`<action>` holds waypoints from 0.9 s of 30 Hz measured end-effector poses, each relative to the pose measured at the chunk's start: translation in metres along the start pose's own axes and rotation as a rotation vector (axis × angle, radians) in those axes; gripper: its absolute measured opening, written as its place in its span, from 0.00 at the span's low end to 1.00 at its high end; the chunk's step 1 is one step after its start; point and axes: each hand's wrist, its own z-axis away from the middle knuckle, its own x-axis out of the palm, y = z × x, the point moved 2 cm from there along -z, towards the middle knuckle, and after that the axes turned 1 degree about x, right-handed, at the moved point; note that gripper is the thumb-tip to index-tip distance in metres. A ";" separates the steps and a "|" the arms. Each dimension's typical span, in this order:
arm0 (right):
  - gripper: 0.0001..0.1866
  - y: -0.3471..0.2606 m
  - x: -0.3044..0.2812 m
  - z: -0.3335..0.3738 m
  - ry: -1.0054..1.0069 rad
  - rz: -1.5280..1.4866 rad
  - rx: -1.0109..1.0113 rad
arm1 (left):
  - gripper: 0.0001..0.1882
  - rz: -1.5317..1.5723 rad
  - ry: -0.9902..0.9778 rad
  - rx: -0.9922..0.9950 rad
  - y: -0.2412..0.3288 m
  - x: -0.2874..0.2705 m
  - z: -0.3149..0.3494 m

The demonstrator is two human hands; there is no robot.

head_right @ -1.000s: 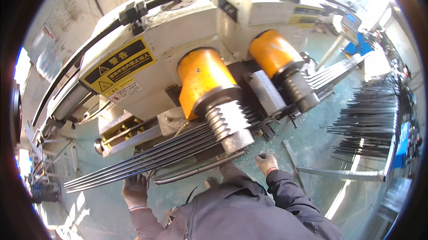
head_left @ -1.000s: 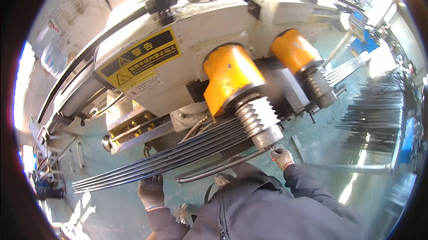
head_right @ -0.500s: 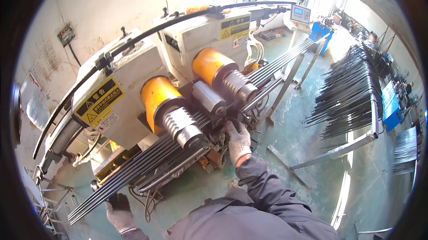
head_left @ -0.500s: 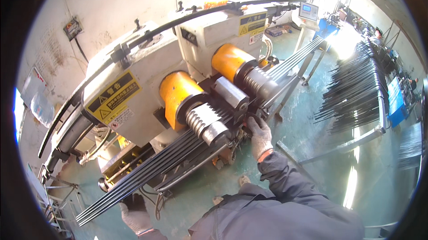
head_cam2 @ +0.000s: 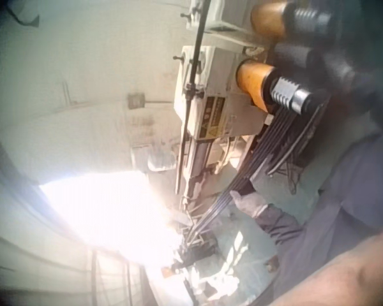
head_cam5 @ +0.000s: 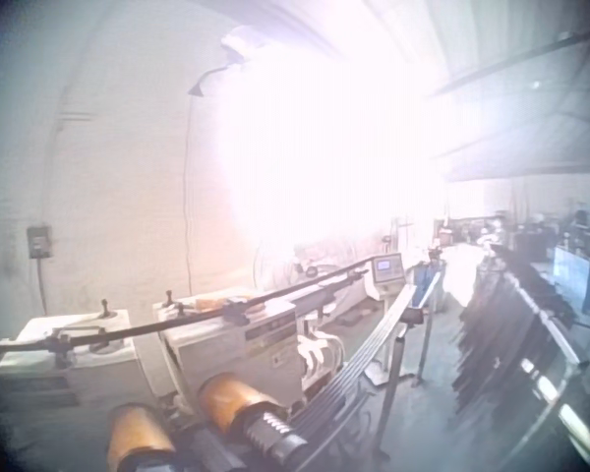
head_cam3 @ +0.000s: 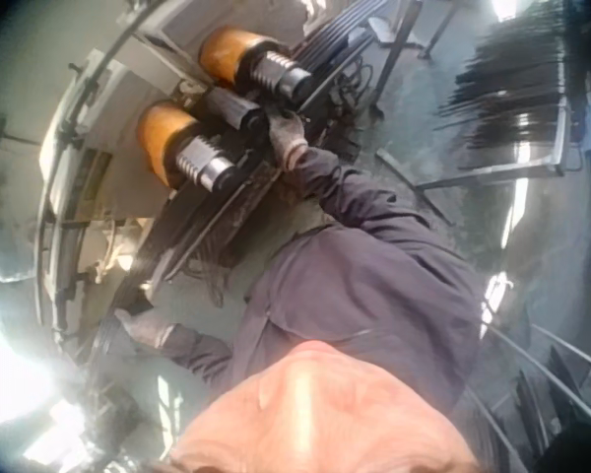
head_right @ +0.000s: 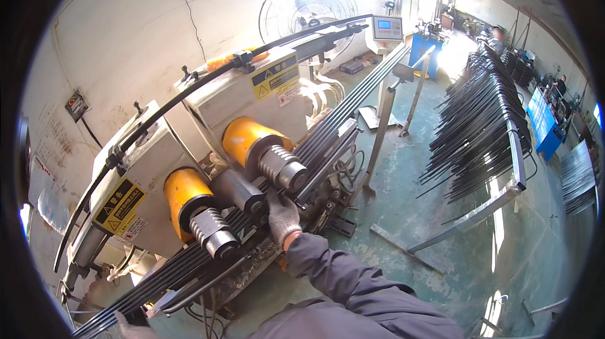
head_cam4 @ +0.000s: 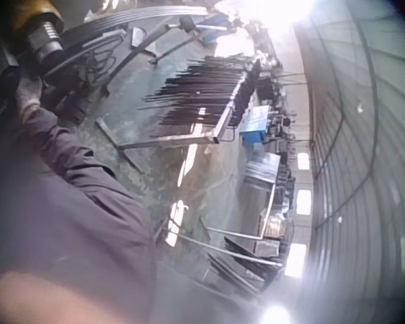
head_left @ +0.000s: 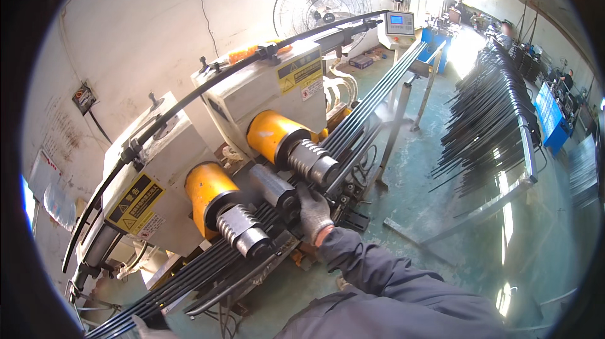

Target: The person repeatedly picks up bundles of long metal rods from a rack and feeds them into a yellow and white bending machine. The rods are processed by the machine and then placed onto a collection rack. The person wears gloves and continues this cycle throughout the clip.

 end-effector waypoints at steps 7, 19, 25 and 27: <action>0.36 0.006 -0.002 -0.025 -0.071 0.137 -0.071 | 0.20 -0.639 0.037 0.552 0.090 0.071 -0.028; 0.28 -0.037 0.005 -0.028 -0.306 0.073 -0.070 | 0.23 -0.311 -0.247 0.235 0.136 0.237 0.008; 0.19 -0.040 0.003 -0.031 -0.331 0.192 -0.202 | 0.21 -0.282 -0.569 0.339 0.144 0.299 0.021; 0.20 -0.036 0.002 -0.034 -0.339 0.206 -0.215 | 0.13 -0.350 -0.655 0.474 0.147 0.324 0.040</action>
